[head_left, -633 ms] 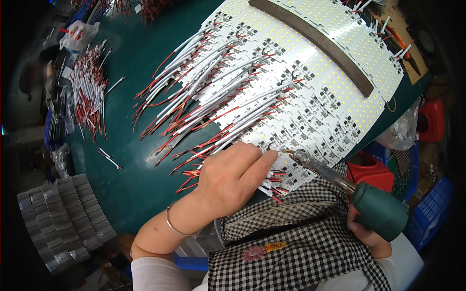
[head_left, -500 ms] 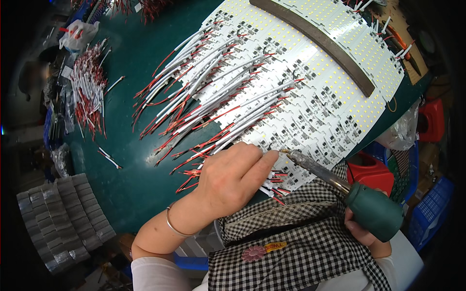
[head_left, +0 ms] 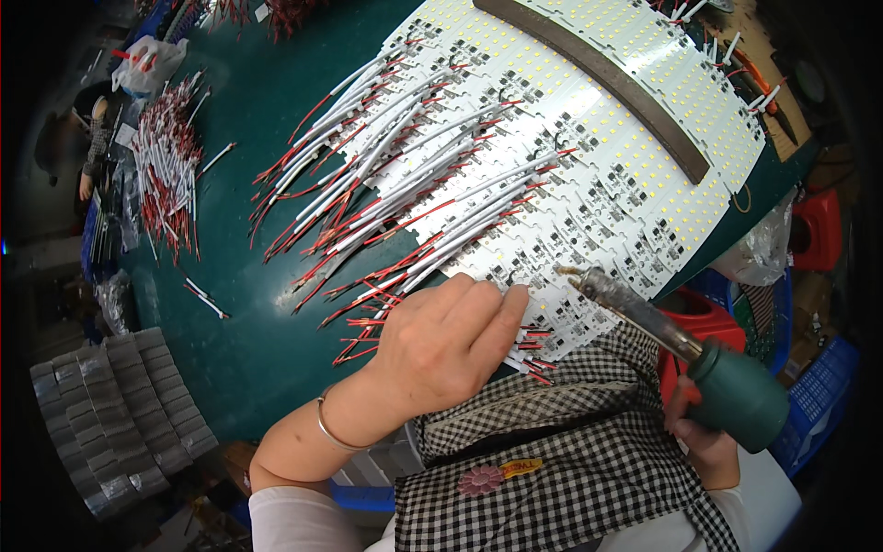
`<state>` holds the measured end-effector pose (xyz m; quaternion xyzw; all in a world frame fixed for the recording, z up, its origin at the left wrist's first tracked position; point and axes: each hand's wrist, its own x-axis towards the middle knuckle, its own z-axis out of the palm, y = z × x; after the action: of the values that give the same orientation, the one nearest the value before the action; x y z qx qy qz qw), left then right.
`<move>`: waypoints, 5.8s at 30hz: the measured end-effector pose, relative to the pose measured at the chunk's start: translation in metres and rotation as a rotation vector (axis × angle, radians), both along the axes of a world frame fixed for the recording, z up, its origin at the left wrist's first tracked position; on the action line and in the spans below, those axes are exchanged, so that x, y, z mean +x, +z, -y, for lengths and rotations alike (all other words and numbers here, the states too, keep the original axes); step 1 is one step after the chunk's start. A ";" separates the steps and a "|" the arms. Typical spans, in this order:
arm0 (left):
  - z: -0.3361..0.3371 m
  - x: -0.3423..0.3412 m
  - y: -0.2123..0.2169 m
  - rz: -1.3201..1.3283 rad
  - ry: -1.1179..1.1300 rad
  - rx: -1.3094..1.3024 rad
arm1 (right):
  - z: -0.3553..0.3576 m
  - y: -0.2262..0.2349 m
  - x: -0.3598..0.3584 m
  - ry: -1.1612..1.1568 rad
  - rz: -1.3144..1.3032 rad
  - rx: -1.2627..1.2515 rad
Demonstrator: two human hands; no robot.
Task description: The person solders electrical wires onto an array of LED circuit boards using a soldering iron and solder wire.
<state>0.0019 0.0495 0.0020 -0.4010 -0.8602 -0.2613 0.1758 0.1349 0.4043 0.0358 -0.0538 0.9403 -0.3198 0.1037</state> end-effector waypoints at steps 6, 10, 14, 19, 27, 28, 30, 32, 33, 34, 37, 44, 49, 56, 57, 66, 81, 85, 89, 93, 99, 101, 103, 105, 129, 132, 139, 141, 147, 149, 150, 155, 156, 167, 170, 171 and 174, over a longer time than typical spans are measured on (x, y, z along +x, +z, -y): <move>0.001 0.003 0.005 0.070 0.005 -0.023 | 0.001 -0.013 0.006 -0.228 0.135 -0.759; 0.006 0.001 0.009 0.142 0.044 0.082 | -0.017 -0.010 0.003 -0.032 -0.054 -0.487; 0.013 0.003 0.018 0.276 0.231 0.434 | 0.006 -0.006 -0.008 -0.213 0.040 -0.839; 0.010 -0.010 0.035 0.228 0.198 0.120 | 0.009 -0.009 -0.009 -0.263 0.098 -0.847; -0.005 -0.007 0.028 0.222 0.190 0.017 | 0.008 -0.004 -0.015 -0.248 0.149 -0.774; -0.005 -0.007 0.022 0.192 0.191 0.079 | 0.008 -0.003 -0.016 -0.226 0.168 -0.747; -0.006 -0.007 0.021 0.184 0.189 0.089 | 0.004 -0.006 -0.011 -0.223 0.154 -0.700; -0.008 -0.009 0.019 0.176 0.182 0.100 | 0.004 -0.008 -0.006 -0.225 0.138 -0.652; -0.010 -0.010 0.017 0.159 0.151 0.107 | 0.006 -0.009 -0.005 -0.262 0.102 -0.642; -0.009 -0.009 0.014 0.140 0.126 0.115 | 0.008 -0.009 -0.005 -0.293 0.067 -0.631; -0.007 -0.008 0.009 0.102 0.124 0.086 | -0.017 -0.003 0.001 -0.027 0.169 -0.199; -0.007 -0.005 0.015 0.163 0.119 -0.017 | 0.005 -0.004 -0.005 -0.600 0.705 -1.694; -0.010 -0.006 0.010 0.129 0.118 0.032 | 0.024 0.005 -0.028 -0.070 0.148 -0.291; -0.011 -0.005 0.011 0.152 0.115 0.032 | 0.024 -0.002 -0.041 -0.291 0.475 -0.632; -0.012 -0.005 0.012 0.144 0.116 0.025 | 0.038 0.008 -0.057 -0.055 0.195 -0.434; -0.008 -0.004 0.010 0.136 0.109 0.039 | 0.034 0.005 -0.044 -0.141 0.190 -0.507; -0.008 -0.004 0.009 0.043 0.103 -0.045 | 0.005 -0.014 -0.018 0.027 0.137 -0.257; -0.012 -0.007 0.010 0.027 0.070 -0.048 | -0.012 -0.040 0.001 -0.306 0.495 -0.575; -0.008 -0.003 0.010 0.044 0.104 -0.064 | 0.047 0.014 -0.077 0.409 -0.244 -0.002; -0.010 -0.006 0.012 0.046 0.084 -0.047 | 0.026 -0.005 -0.029 -0.168 0.179 -0.429; -0.012 -0.005 0.013 0.043 0.092 -0.078 | 0.025 0.005 -0.029 -0.219 0.233 -0.555; -0.011 -0.004 0.013 0.037 0.096 -0.079 | 0.025 0.004 -0.025 -0.254 0.243 -0.605; -0.012 -0.003 0.012 0.038 0.113 -0.088 | 0.021 0.003 -0.023 -0.291 0.253 -0.659; -0.011 -0.004 0.009 0.069 0.117 -0.057 | 0.016 0.004 -0.023 -0.249 0.293 -0.735; -0.010 -0.013 0.005 0.082 -0.006 0.045 | 0.003 -0.022 -0.009 0.002 0.026 -0.264; -0.011 -0.012 0.005 0.080 -0.002 0.024 | 0.016 -0.006 -0.023 0.010 -0.006 -0.179; -0.013 -0.011 0.011 0.096 0.020 0.004 | 0.004 -0.006 -0.005 -0.225 0.254 -0.666; -0.012 -0.011 0.011 0.093 0.018 -0.003 | 0.018 0.002 -0.022 -0.290 0.209 -0.964; -0.010 -0.008 0.017 0.178 0.038 -0.017 | -0.021 -0.005 -0.003 -0.123 -0.056 -0.572; -0.008 -0.010 0.014 0.173 0.020 0.012 | -0.029 0.008 -0.007 -0.029 -0.144 -0.353; -0.008 -0.012 0.016 0.170 0.018 0.012 | -0.029 0.016 -0.017 0.051 -0.183 -0.392; -0.006 -0.014 0.012 0.117 0.220 0.547 | 0.005 0.012 -0.022 -0.198 -0.176 -0.858; -0.006 -0.015 0.018 0.114 0.221 0.547 | 0.002 0.006 -0.020 -0.195 -0.176 -0.859; -0.016 -0.015 0.022 0.092 0.153 0.002 | -0.030 -0.011 0.023 -0.278 0.228 -0.419; -0.017 -0.015 0.023 0.133 0.159 -0.013 | -0.029 -0.010 0.021 -0.237 0.300 -0.395; -0.018 -0.016 0.024 0.146 0.157 -0.020 | -0.027 -0.009 0.019 -0.224 0.295 -0.376; -0.020 -0.017 0.024 0.156 0.142 -0.026 | -0.017 -0.002 0.010 -0.335 0.398 -0.730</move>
<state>-0.0154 0.0695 0.0262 -0.3199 -0.9008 -0.2673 0.1212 0.1453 0.4211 0.0342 0.1287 0.7232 -0.6473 0.2033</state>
